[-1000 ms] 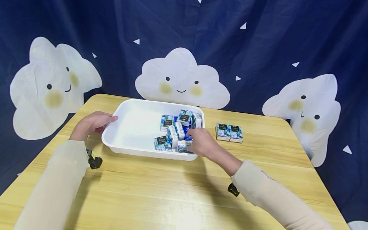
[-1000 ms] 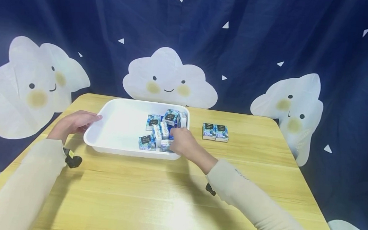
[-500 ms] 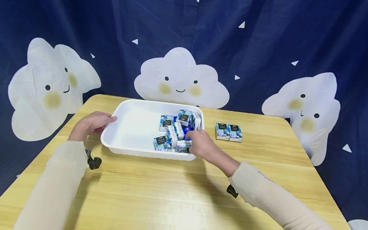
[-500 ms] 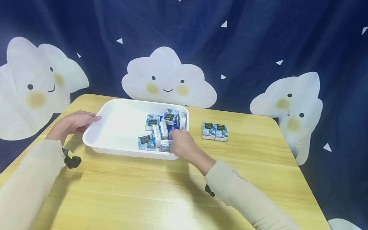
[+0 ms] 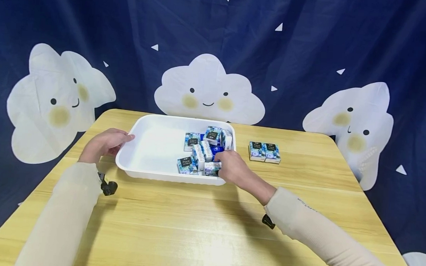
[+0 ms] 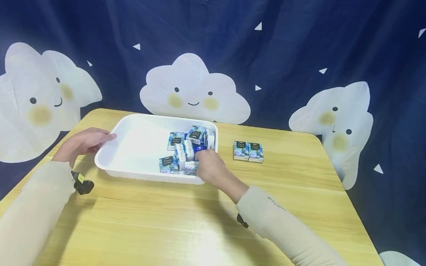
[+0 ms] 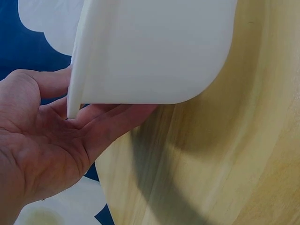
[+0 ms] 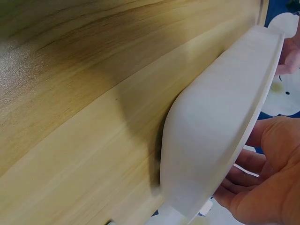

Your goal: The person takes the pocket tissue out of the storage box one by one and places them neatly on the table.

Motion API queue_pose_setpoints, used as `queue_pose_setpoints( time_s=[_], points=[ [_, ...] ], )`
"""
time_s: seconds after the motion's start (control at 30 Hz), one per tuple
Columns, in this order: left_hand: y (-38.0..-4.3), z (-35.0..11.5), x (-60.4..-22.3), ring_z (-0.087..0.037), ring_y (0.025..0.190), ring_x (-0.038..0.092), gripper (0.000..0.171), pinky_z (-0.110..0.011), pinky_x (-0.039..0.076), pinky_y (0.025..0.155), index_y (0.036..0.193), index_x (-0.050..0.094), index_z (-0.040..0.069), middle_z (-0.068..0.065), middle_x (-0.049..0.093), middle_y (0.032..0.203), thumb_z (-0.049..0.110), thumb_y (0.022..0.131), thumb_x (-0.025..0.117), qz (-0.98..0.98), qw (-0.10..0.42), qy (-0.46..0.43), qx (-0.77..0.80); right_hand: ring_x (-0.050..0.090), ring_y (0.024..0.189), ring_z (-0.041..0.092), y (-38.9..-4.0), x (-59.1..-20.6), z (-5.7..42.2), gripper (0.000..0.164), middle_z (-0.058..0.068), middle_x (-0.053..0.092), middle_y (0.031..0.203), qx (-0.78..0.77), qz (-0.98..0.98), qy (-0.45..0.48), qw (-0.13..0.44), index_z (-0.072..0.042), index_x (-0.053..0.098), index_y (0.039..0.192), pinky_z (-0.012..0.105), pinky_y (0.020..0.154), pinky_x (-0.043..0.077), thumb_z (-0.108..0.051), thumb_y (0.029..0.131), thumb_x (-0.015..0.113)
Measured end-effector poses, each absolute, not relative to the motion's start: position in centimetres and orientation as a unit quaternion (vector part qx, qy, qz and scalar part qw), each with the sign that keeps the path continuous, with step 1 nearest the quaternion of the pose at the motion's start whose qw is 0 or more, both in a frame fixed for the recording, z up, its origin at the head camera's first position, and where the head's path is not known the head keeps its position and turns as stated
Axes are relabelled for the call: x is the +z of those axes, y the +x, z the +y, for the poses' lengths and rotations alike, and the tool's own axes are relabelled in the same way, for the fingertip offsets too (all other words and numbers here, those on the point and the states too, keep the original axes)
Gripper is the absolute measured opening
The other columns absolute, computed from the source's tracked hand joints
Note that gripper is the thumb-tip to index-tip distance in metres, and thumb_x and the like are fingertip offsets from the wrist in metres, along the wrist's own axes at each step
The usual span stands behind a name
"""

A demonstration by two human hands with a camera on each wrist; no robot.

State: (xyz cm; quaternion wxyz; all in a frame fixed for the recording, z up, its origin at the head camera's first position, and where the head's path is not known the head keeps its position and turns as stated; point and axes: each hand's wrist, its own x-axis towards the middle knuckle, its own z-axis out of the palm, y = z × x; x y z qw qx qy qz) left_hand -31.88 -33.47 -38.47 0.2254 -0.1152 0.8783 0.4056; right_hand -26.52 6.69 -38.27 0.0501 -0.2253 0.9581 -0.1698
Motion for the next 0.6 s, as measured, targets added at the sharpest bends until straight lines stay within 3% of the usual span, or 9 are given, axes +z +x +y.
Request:
queue_pose_setpoints(
  time_s=[0.33,0.6],
  points=[
    [-31.7,-33.4,-38.4,-0.017,0.086,0.063,0.059,-0.032,0.055,0.075,0.151,0.035,-0.003,-0.018,0.055,0.124,0.038,0.109,0.043,0.873,0.222,-0.116,0.418,0.067,0.114,0.034,-26.4,-37.8,6.9,0.045,0.016,0.073,0.116,-0.189,0.953,-0.234,0.039,0.0,0.074,0.113,0.042,0.094,0.057,0.015,0.073,0.06],
    [-31.6,-33.3,-38.5,-0.019,0.089,0.063,0.059,-0.031,0.054,0.075,0.151,0.035,-0.002,-0.018,0.055,0.125,0.039,0.109,0.043,0.878,0.218,-0.118,0.411,0.07,0.106,0.028,-26.7,-36.5,7.3,0.034,0.012,0.075,0.112,-0.212,0.952,-0.222,0.024,-0.003,0.077,0.107,0.041,0.089,0.058,0.007,0.077,0.065]
  ],
)
